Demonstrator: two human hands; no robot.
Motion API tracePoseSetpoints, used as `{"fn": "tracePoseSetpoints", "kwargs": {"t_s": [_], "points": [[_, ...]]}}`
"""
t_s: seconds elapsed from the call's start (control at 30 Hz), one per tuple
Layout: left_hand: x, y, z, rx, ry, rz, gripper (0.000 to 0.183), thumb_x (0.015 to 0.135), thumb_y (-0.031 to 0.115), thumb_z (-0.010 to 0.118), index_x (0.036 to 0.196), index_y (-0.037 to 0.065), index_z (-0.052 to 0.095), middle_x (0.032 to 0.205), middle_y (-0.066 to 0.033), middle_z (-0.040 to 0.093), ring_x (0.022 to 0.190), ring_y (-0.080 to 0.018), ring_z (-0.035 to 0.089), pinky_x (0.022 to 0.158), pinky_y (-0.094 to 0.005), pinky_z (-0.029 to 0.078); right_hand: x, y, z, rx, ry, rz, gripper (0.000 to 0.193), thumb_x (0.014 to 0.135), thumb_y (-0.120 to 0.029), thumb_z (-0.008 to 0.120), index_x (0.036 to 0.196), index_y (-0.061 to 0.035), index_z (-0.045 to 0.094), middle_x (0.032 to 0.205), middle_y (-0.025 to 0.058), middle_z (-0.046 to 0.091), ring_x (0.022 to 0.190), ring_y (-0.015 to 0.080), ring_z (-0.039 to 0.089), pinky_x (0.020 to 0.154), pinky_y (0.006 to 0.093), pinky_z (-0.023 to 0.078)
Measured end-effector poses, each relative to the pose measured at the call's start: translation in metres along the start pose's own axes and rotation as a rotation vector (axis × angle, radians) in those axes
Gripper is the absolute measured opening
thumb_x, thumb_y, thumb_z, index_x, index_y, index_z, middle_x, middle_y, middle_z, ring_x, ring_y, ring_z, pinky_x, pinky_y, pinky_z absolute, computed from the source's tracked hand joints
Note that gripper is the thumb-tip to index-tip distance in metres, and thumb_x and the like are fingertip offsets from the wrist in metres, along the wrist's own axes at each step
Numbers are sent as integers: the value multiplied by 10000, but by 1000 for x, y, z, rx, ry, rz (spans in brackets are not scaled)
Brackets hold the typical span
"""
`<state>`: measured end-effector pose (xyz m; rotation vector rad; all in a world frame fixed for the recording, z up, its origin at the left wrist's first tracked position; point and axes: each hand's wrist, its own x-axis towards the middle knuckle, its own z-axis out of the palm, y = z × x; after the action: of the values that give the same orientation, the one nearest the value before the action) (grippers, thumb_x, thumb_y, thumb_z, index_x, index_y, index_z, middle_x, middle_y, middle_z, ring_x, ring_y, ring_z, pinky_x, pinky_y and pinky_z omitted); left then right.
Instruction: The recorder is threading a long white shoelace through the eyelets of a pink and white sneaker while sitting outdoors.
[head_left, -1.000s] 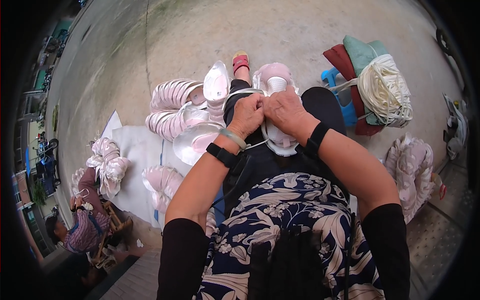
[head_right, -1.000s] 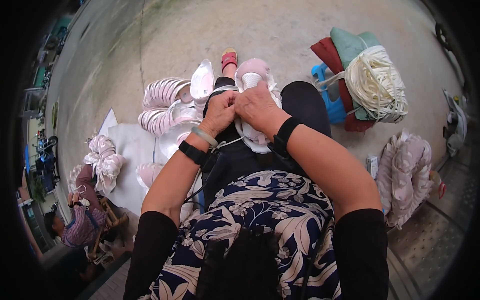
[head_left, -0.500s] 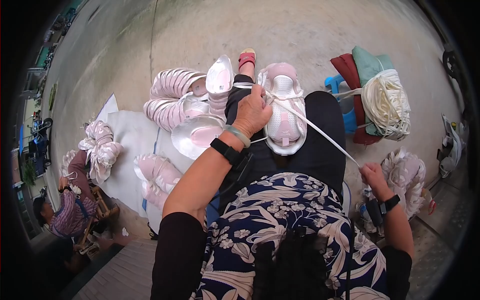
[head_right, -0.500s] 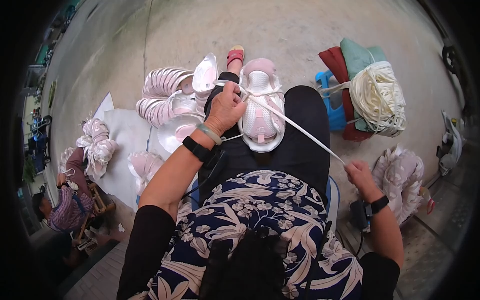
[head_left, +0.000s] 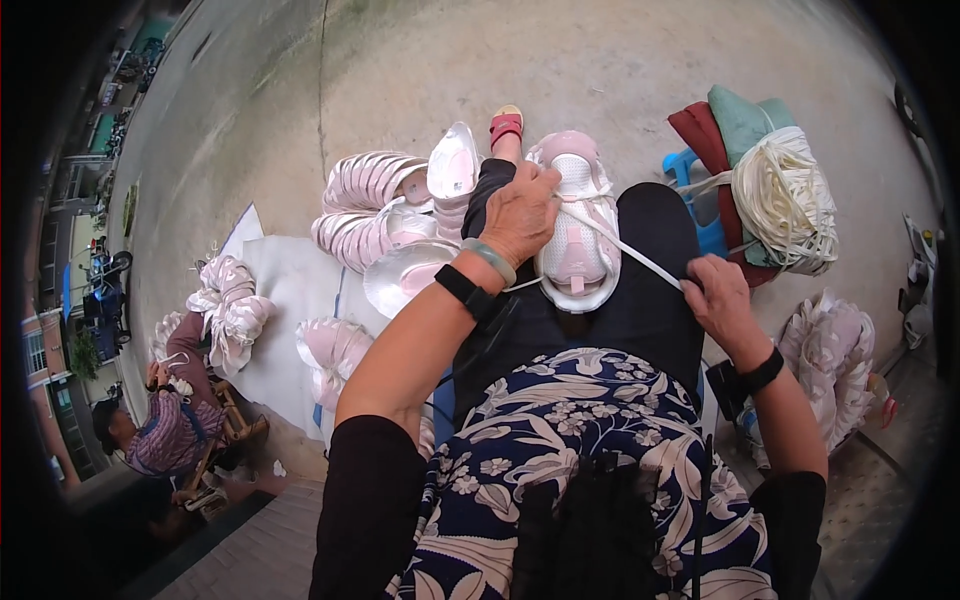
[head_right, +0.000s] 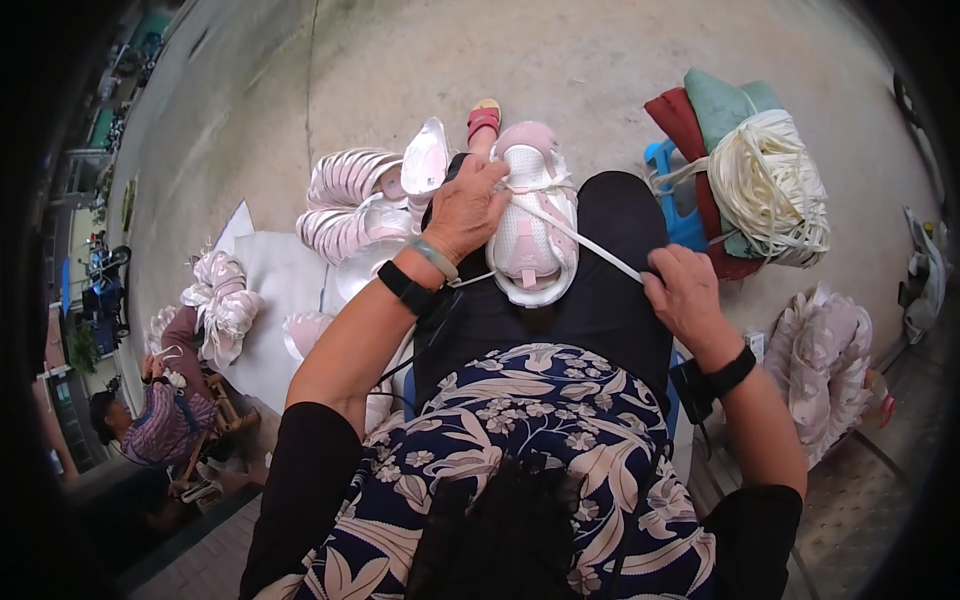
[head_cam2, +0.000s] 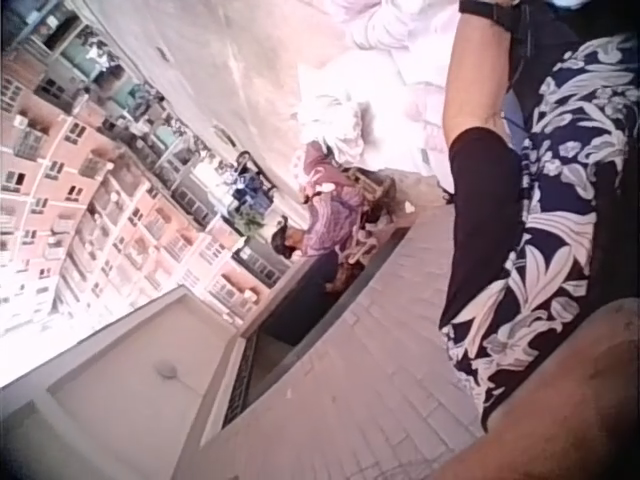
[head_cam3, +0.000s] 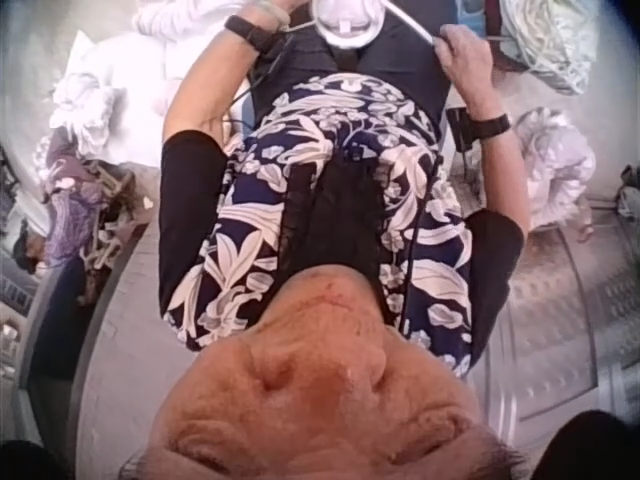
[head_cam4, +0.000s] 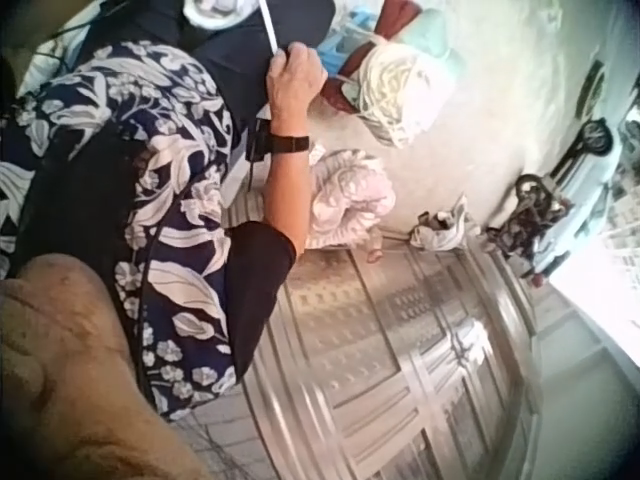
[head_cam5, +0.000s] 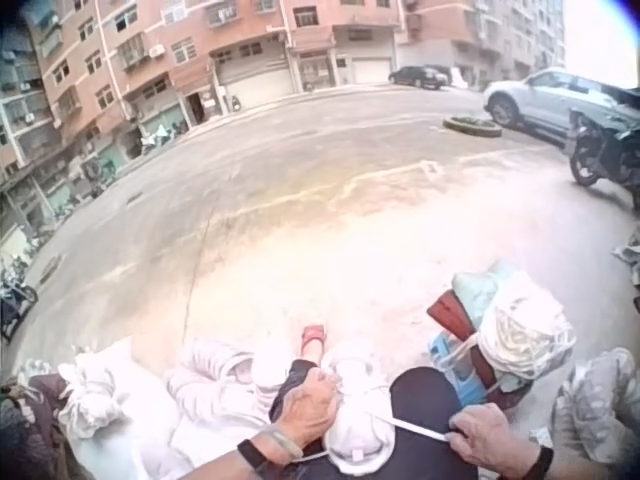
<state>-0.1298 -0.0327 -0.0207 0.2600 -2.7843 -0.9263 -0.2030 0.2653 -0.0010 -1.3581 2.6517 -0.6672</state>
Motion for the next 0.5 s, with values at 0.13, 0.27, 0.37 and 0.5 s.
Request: {"fn": "tracePoseSetpoints", "kwargs": {"t_s": [0.13,0.27,0.37,0.5], "points": [[3,-1,7,-2,15,53,158,772,112,554,919,55,544,986,-161,531,835,-375,580,700,-442,470,49,-30,18,33,134,-143,215,711,-132,639,897,-80,546,825,69,526,815,260,528,729,372,377],[3,5,7,38,8,25,150,774,103,553,908,39,528,994,-162,522,810,-388,581,682,-445,471,64,-45,34,103,80,-157,240,736,-154,637,948,-85,549,835,69,552,822,260,540,758,380,373],[0,9,4,82,-13,28,131,773,110,596,862,50,520,897,-174,561,800,-377,584,664,-432,470,64,-44,43,117,51,-130,236,760,-167,631,968,-95,546,809,69,560,808,259,551,764,392,372],[9,1,-7,47,-84,-64,131,777,132,599,854,54,528,727,-182,590,720,-385,596,634,-448,473,65,-42,46,194,24,-88,223,774,-181,627,965,-98,546,789,68,566,788,257,559,770,403,366]]}}
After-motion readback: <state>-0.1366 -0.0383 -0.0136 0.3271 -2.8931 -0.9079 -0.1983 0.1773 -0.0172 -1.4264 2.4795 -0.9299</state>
